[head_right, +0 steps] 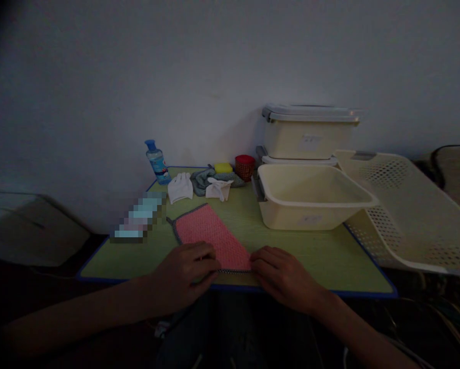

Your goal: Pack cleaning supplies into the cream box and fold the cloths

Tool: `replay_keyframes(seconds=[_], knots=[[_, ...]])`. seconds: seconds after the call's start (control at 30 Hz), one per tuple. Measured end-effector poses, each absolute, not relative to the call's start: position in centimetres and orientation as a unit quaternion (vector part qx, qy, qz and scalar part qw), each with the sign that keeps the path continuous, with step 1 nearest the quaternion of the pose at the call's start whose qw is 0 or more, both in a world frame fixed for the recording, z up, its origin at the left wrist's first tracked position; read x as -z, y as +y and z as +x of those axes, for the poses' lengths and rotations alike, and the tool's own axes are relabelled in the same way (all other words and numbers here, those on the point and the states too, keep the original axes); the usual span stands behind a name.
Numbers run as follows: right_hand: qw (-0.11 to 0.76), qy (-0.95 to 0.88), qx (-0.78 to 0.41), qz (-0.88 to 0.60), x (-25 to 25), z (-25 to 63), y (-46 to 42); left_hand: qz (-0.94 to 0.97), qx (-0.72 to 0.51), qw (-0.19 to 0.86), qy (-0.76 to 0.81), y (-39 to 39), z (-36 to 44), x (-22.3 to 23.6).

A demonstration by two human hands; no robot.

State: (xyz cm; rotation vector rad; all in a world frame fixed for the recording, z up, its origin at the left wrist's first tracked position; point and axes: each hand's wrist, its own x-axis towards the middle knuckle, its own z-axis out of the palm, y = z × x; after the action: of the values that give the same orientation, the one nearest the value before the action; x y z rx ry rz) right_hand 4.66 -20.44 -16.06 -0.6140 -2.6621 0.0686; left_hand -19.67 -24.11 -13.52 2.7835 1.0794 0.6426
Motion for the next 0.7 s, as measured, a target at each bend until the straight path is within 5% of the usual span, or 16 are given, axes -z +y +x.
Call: replay_keyframes(seconds=[0.37, 0.7], knots=[[0.177, -0.932, -0.184, -0.256, 11.8, 4.1, -22.5, 0.851, -0.219, 0.307, 0.366, -25.7, -22.2, 10.1], [0.303, -0.845, -0.308, -0.315, 11.3, 0.1, -17.5, 0.665, -0.266, 0.496, 0.492, -21.3, -25.2, 11.1]])
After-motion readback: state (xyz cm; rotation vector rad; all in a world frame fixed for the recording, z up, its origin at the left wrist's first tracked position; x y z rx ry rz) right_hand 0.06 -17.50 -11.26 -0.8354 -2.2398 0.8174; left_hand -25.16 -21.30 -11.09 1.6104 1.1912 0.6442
